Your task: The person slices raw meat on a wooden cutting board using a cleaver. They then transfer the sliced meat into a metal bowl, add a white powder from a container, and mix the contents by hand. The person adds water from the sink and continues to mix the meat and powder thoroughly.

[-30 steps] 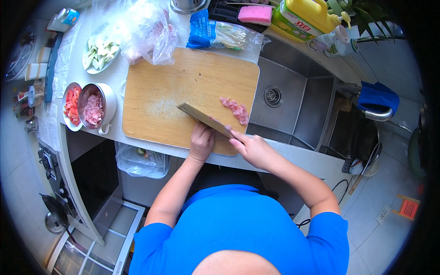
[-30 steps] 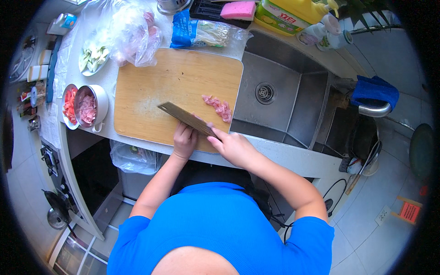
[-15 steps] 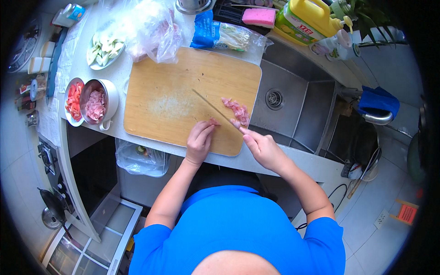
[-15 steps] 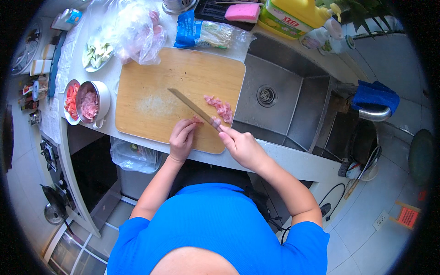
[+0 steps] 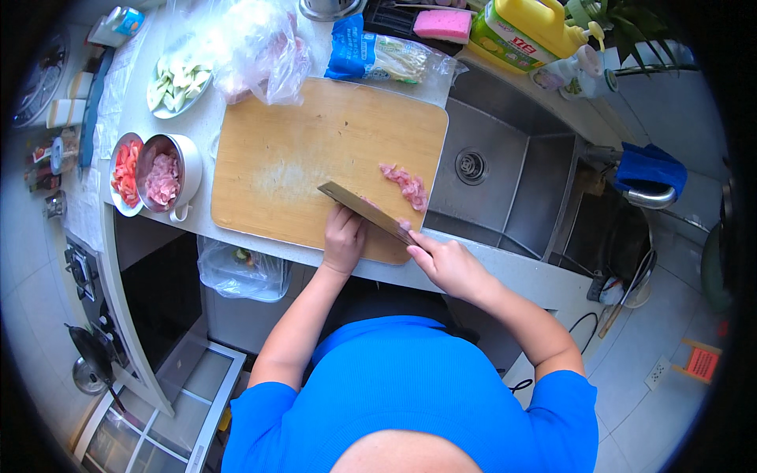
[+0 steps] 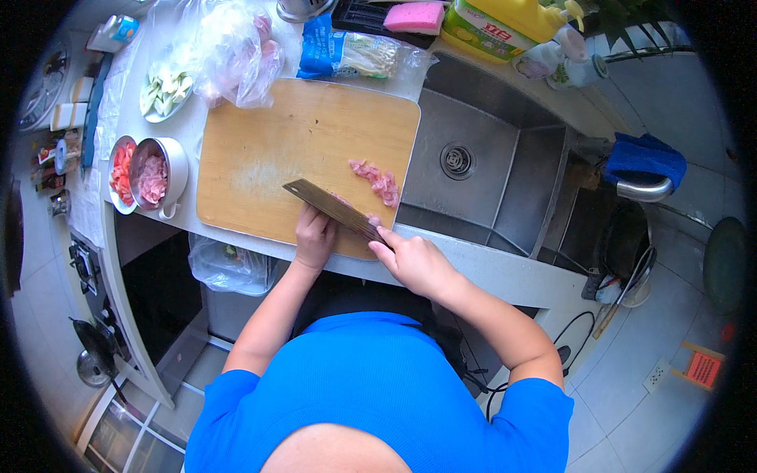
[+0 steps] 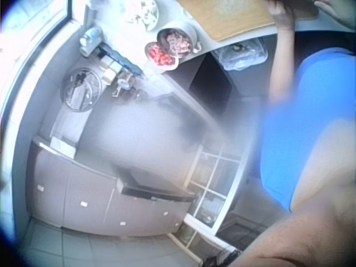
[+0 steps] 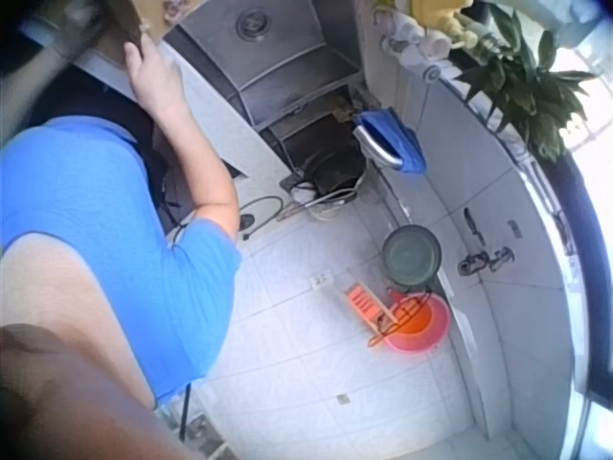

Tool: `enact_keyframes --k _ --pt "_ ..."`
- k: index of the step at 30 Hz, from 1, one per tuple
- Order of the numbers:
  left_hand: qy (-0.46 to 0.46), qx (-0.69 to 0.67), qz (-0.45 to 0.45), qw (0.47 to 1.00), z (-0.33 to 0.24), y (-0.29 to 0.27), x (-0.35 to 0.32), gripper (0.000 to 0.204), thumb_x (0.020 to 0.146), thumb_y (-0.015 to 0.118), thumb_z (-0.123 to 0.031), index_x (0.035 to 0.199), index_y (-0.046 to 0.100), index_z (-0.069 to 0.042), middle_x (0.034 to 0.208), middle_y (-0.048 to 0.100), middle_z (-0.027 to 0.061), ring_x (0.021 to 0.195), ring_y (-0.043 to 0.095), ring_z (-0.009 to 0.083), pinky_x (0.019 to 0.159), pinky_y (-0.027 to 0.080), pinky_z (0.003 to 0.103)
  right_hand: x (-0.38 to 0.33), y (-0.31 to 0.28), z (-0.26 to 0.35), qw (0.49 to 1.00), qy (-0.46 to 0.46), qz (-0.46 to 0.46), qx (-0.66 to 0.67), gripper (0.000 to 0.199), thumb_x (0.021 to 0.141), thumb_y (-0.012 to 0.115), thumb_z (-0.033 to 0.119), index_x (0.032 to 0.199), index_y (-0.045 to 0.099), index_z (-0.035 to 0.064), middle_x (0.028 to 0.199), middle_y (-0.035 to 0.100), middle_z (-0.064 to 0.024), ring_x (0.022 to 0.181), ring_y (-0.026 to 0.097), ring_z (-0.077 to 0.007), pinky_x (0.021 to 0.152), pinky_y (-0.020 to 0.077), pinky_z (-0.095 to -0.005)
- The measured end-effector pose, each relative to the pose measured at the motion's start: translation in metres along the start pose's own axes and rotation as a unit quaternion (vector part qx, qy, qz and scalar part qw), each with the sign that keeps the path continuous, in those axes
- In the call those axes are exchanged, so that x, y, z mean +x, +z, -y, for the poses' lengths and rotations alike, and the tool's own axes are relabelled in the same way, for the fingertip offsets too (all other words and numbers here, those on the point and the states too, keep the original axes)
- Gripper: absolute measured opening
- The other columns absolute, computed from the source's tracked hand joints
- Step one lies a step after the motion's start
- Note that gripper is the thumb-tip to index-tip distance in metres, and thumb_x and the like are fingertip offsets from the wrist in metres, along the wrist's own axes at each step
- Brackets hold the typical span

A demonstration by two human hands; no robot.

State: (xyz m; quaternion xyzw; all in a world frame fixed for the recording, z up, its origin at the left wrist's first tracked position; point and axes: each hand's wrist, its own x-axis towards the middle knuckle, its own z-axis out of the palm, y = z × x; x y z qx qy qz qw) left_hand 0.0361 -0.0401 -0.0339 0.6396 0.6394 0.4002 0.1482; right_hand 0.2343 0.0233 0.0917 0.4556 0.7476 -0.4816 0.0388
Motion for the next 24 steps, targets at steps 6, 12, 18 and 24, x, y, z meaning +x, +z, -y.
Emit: enact_keyframes --k 6,12,18,24 --pt "0.015 -0.007 -0.012 1.000 -0.006 -0.001 0.011 0.022 0.073 0.063 0.005 0.094 0.066 0.001 0.096 0.064 0.0148 0.093 0.060 0.0340 0.081 0.050 0.042 0.056 0.027 0.015 0.997 -0.020 -0.033 0.074 0.040 0.097 0.047 0.034 0.121 0.059 0.0041 0.087 0.064 -0.0282 0.084 0.064 -0.0425 0.076 0.0517 -0.0441" --pt "0.024 -0.007 -0.010 1.000 -0.006 -0.003 0.014 0.017 0.072 0.064 0.003 0.088 0.066 0.000 0.094 0.064 0.0131 0.086 0.061 0.0306 0.077 0.049 0.039 0.057 0.024 0.008 0.987 -0.021 -0.072 0.140 0.040 0.099 0.044 0.032 0.114 0.061 -0.0006 0.084 0.065 -0.0257 0.078 0.066 -0.0380 0.073 0.0513 -0.0387" --pt "0.066 -0.037 0.019 0.997 0.000 -0.012 0.027 0.017 0.072 0.067 0.005 0.088 0.066 0.001 0.090 0.063 0.0127 0.084 0.061 0.0300 0.073 0.050 0.038 0.021 0.000 -0.004 0.977 0.059 -0.075 0.191 0.042 0.100 0.040 0.036 0.101 0.059 -0.0017 0.068 0.058 -0.0130 0.065 0.058 -0.0209 0.061 0.0456 -0.0330" --pt "0.075 -0.040 0.018 0.996 0.002 -0.018 0.021 0.021 0.070 0.068 0.004 0.091 0.065 0.002 0.094 0.062 0.0131 0.085 0.061 0.0297 0.075 0.050 0.037 0.003 -0.009 0.007 0.968 0.135 0.017 0.212 0.044 0.099 0.043 0.036 0.118 0.059 -0.0008 0.094 0.065 -0.0265 0.092 0.066 -0.0349 0.081 0.0498 -0.0367"
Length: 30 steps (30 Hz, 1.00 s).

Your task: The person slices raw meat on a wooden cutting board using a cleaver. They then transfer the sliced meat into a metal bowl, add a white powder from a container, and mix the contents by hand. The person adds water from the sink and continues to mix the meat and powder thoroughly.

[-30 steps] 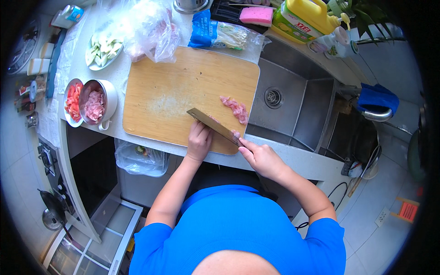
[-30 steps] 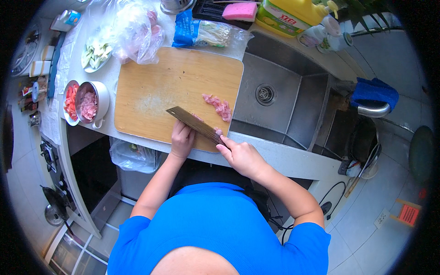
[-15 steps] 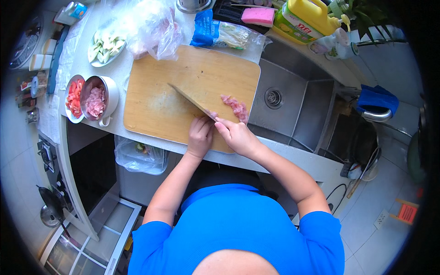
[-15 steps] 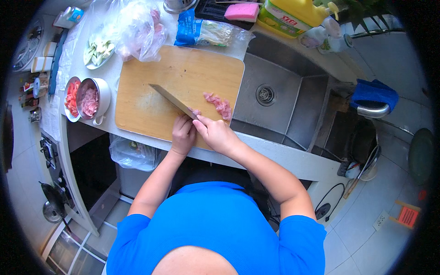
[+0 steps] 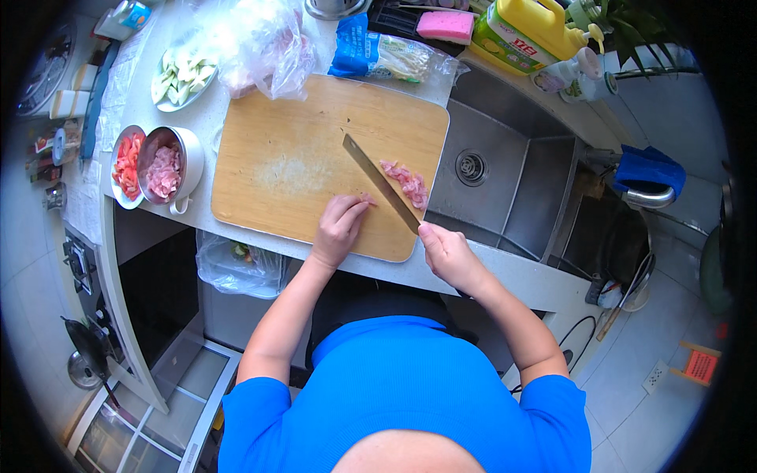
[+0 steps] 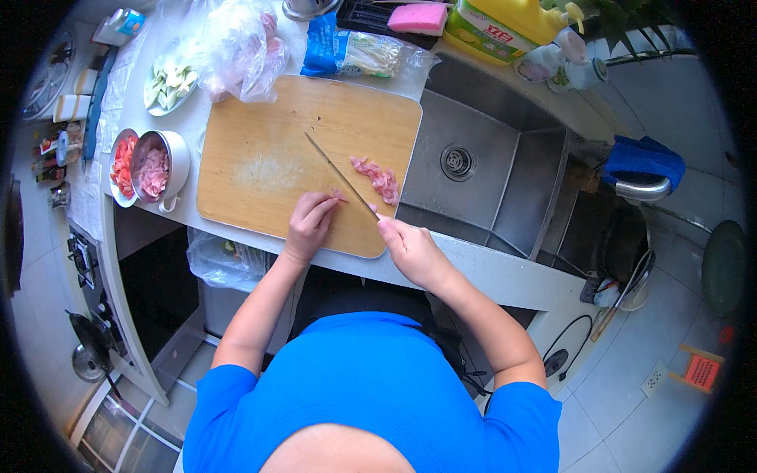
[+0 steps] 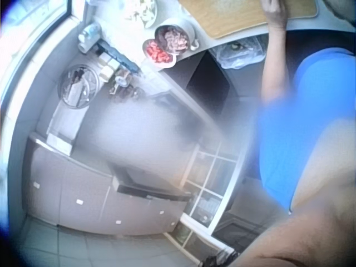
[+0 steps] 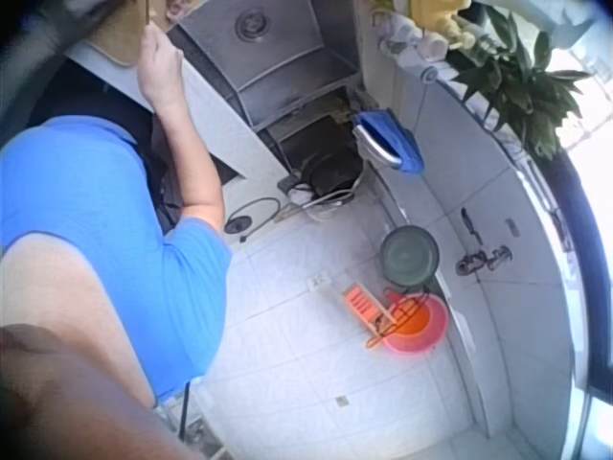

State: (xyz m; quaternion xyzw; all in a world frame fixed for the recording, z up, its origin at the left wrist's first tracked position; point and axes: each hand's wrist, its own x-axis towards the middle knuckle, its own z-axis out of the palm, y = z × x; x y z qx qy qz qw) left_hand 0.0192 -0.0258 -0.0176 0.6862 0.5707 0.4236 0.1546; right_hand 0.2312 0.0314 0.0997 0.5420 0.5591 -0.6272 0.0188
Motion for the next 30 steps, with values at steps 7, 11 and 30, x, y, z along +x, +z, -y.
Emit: enact_keyframes --k 7,11,30 --pt "-0.005 0.021 -0.007 1.000 0.000 0.005 0.002 0.020 0.070 0.067 0.004 0.090 0.066 0.002 0.091 0.062 0.0138 0.084 0.060 0.0306 0.074 0.050 0.038 -0.003 0.009 0.002 0.997 -0.046 0.009 -0.056 0.046 0.098 0.044 0.037 0.118 0.059 -0.0013 0.098 0.065 -0.0268 0.093 0.063 -0.0415 0.083 0.0504 -0.0404" --pt "-0.011 0.027 0.000 1.000 0.002 0.006 0.002 0.017 0.068 0.067 0.007 0.084 0.064 0.003 0.092 0.062 0.0158 0.084 0.060 0.0341 0.074 0.050 0.040 0.001 0.017 -0.011 0.991 -0.097 -0.024 -0.087 0.044 0.098 0.044 0.036 0.118 0.060 0.0010 0.100 0.064 -0.0268 0.094 0.062 -0.0426 0.083 0.0503 -0.0421" --pt "-0.050 0.009 0.081 0.995 0.002 0.004 0.025 0.008 0.077 0.065 -0.002 0.085 0.064 -0.001 0.088 0.059 0.0134 0.077 0.059 0.0306 0.069 0.049 0.038 0.021 0.002 -0.005 0.977 -0.018 -0.023 0.213 0.051 0.099 0.034 0.051 0.082 0.048 0.0054 0.053 0.044 -0.0001 0.040 0.040 -0.0076 0.037 0.0339 -0.0229"
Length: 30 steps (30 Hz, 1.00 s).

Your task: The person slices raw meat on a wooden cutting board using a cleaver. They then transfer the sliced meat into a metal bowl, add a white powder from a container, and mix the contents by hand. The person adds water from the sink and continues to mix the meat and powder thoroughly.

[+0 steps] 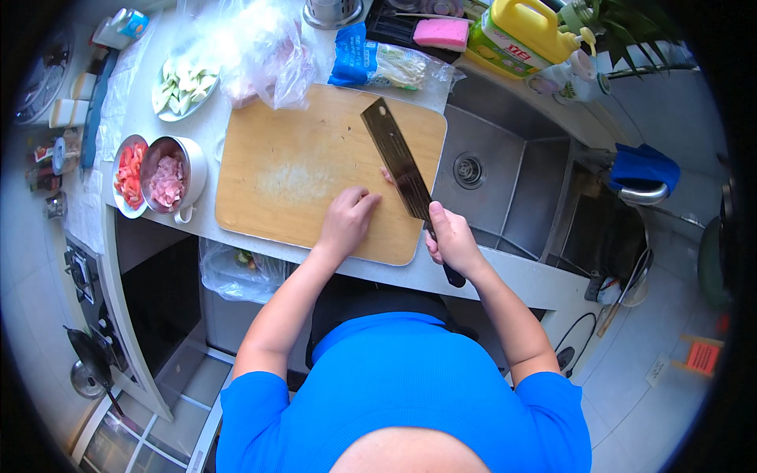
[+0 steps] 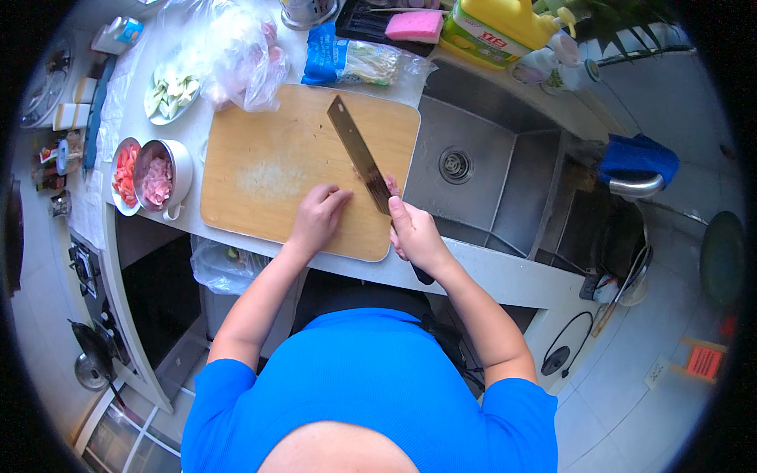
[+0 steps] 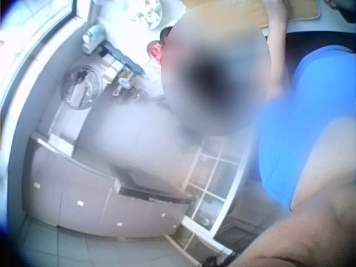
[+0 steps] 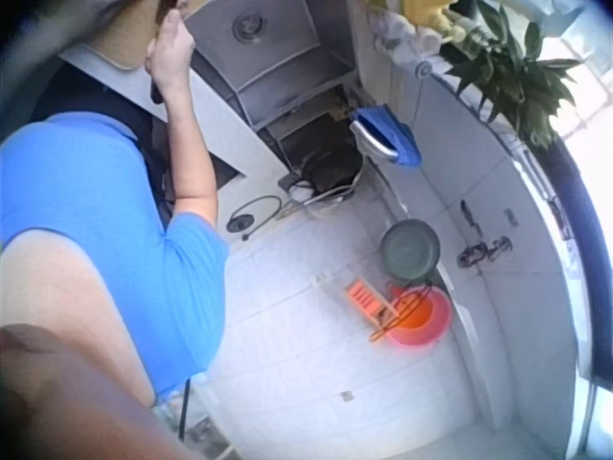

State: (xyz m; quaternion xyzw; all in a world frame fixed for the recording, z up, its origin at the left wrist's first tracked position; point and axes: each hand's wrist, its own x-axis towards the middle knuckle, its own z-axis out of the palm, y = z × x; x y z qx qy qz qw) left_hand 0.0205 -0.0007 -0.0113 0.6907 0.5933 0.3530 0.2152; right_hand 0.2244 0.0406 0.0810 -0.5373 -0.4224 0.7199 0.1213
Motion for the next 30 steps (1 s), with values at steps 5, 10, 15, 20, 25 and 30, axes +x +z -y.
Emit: enact_keyframes --k 5,10,15,20,25,30 --pt "-0.054 -0.048 0.017 0.997 -0.002 -0.009 0.011 0.006 0.080 0.065 -0.005 0.083 0.064 0.000 0.088 0.059 0.0150 0.077 0.060 0.0324 0.068 0.050 0.039 -0.011 -0.002 0.002 0.999 0.018 0.003 0.050 0.053 0.098 0.033 0.054 0.079 0.045 0.0055 0.052 0.044 -0.0006 0.039 0.040 -0.0081 0.037 0.0347 -0.0233" --pt "-0.031 -0.002 -0.029 0.999 0.002 -0.013 -0.007 0.008 0.079 0.068 -0.006 0.083 0.065 0.000 0.087 0.060 0.0144 0.079 0.061 0.0309 0.069 0.051 0.038 -0.015 0.003 -0.015 0.990 0.000 -0.004 -0.140 0.054 0.099 0.039 0.047 0.103 0.061 -0.0025 0.064 0.059 -0.0109 0.054 0.060 -0.0180 0.052 0.0476 -0.0305" --pt "-0.043 0.015 -0.042 0.998 -0.004 -0.004 -0.003 0.006 0.079 0.066 -0.006 0.083 0.065 -0.001 0.086 0.061 0.0135 0.080 0.061 0.0312 0.070 0.051 0.039 -0.015 0.013 -0.011 0.974 -0.034 -0.015 -0.223 0.048 0.099 0.043 0.041 0.113 0.061 -0.0011 0.097 0.065 -0.0274 0.097 0.064 -0.0370 0.082 0.0495 -0.0393" --pt "-0.028 0.047 -0.041 0.998 0.003 0.002 -0.004 0.009 0.075 0.068 -0.007 0.082 0.066 -0.002 0.085 0.061 0.0129 0.078 0.060 0.0309 0.069 0.050 0.040 -0.004 0.030 -0.021 0.957 -0.113 -0.048 -0.262 0.043 0.098 0.043 0.038 0.112 0.062 0.0015 0.095 0.064 -0.0278 0.094 0.063 -0.0413 0.081 0.0496 -0.0414" --pt "-0.007 0.043 -0.009 0.999 -0.006 0.000 0.000 0.008 0.074 0.068 -0.011 0.079 0.066 -0.005 0.083 0.061 0.0105 0.076 0.060 0.0293 0.066 0.049 0.040 0.049 0.045 -0.019 0.944 -0.223 -0.096 -0.224 0.044 0.101 0.039 0.034 0.092 0.062 -0.0031 0.076 0.064 -0.0233 0.070 0.063 -0.0326 0.069 0.0483 -0.0398" --pt "-0.028 0.041 0.012 0.999 -0.010 0.006 0.015 0.005 0.076 0.067 -0.012 0.077 0.067 -0.007 0.079 0.061 0.0089 0.075 0.060 0.0290 0.066 0.047 0.039 0.014 0.018 0.020 0.993 0.041 -0.044 -0.102 0.042 0.098 0.045 0.035 0.108 0.059 -0.0031 0.085 0.065 -0.0190 0.084 0.063 -0.0300 0.079 0.0484 -0.0383"
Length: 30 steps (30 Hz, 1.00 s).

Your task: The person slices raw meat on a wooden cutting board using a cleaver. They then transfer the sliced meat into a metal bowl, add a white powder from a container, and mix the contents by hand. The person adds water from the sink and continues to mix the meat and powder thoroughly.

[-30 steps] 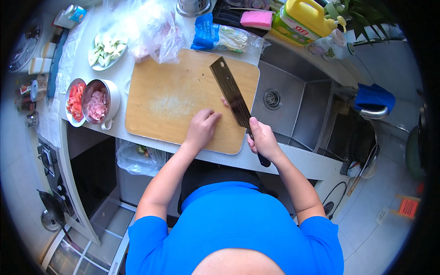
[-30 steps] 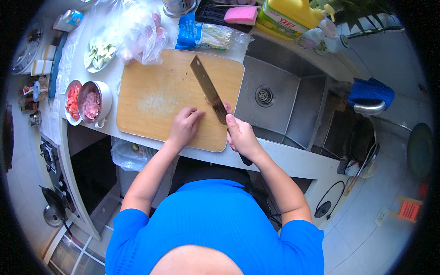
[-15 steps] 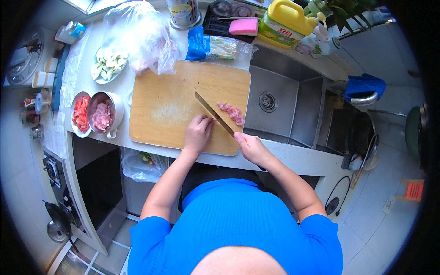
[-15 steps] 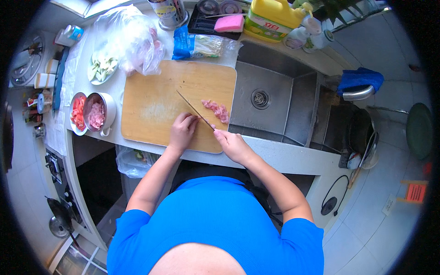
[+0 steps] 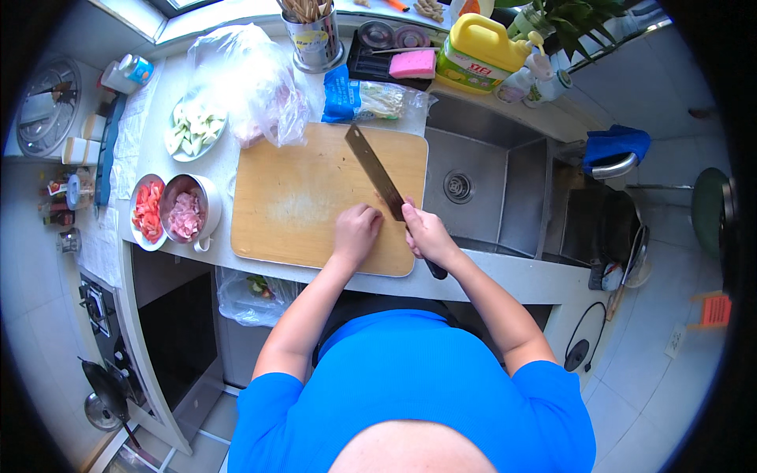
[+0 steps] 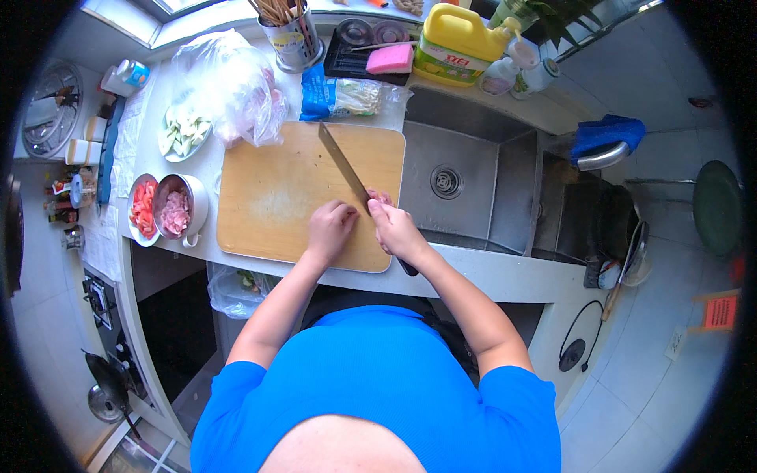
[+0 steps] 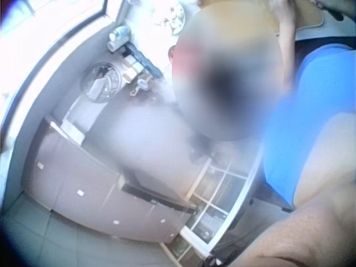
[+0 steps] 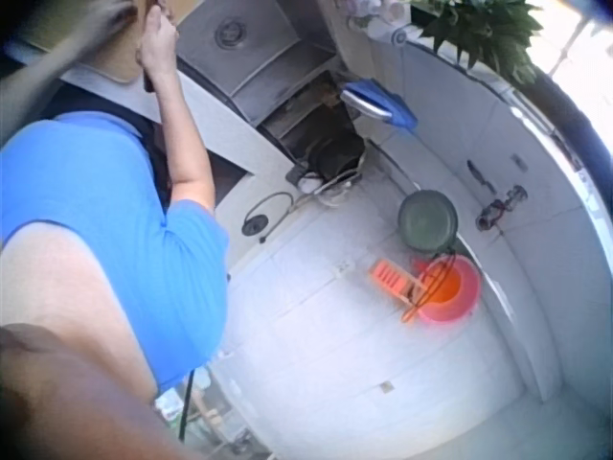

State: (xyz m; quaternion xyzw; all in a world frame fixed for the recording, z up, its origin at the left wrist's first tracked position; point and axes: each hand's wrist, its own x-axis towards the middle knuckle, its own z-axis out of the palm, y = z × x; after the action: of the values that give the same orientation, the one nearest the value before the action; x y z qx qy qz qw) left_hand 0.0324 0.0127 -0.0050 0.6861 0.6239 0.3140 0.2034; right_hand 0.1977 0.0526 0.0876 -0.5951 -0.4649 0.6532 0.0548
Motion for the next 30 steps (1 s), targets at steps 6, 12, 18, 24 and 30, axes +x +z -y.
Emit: enact_keyframes --k 6,12,18,24,30 --pt "-0.042 -0.111 0.084 0.989 -0.011 -0.035 -0.003 0.011 0.080 0.062 -0.005 0.089 0.067 -0.001 0.085 0.064 0.0147 0.084 0.062 0.0305 0.074 0.050 0.040 -0.010 -0.011 -0.040 0.910 -0.324 -0.113 -0.233 0.044 0.088 0.062 0.036 0.113 0.056 0.0004 0.088 0.068 -0.0197 0.081 0.067 -0.0363 0.070 0.0535 -0.0424" --pt "0.109 -0.091 0.086 0.986 -0.031 -0.111 0.010 0.012 0.081 0.064 0.000 0.092 0.067 -0.001 0.084 0.064 0.0102 0.071 0.062 0.0186 0.062 0.050 0.028 -0.033 -0.011 -0.049 0.817 -0.320 -0.115 -0.465 0.037 0.079 0.068 0.025 0.102 0.050 0.0039 0.078 0.066 -0.0176 0.072 0.067 -0.0331 0.062 0.0540 -0.0410" --pt "0.039 -0.145 0.247 0.957 -0.041 -0.072 0.036 0.012 0.078 0.068 -0.003 0.090 0.068 -0.002 0.085 0.064 0.0116 0.076 0.063 0.0238 0.067 0.051 0.032 -0.040 -0.003 -0.062 0.768 -0.372 -0.109 -0.509 0.022 0.080 0.061 0.015 0.094 0.049 0.0030 0.070 0.063 -0.0134 0.064 0.065 -0.0291 0.056 0.0533 -0.0383" --pt "0.153 -0.166 0.269 0.936 -0.018 -0.022 0.048 0.009 0.076 0.069 -0.005 0.085 0.071 -0.003 0.082 0.065 0.0132 0.077 0.064 0.0256 0.071 0.051 0.035 -0.041 -0.001 -0.066 0.757 -0.410 -0.121 -0.494 0.013 0.081 0.055 0.010 0.090 0.049 0.0034 0.066 0.060 -0.0117 0.060 0.065 -0.0281 0.052 0.0523 -0.0374" --pt "-0.006 -0.094 0.286 0.953 -0.003 -0.029 0.076 0.014 0.082 0.069 -0.015 0.090 0.072 -0.003 0.075 0.067 0.0107 0.064 0.060 0.0151 0.061 0.049 0.029 -0.049 -0.001 -0.067 0.758 -0.400 -0.127 -0.499 0.011 0.081 0.054 0.009 0.090 0.050 0.0038 0.066 0.060 -0.0112 0.061 0.065 -0.0269 0.052 0.0525 -0.0373"
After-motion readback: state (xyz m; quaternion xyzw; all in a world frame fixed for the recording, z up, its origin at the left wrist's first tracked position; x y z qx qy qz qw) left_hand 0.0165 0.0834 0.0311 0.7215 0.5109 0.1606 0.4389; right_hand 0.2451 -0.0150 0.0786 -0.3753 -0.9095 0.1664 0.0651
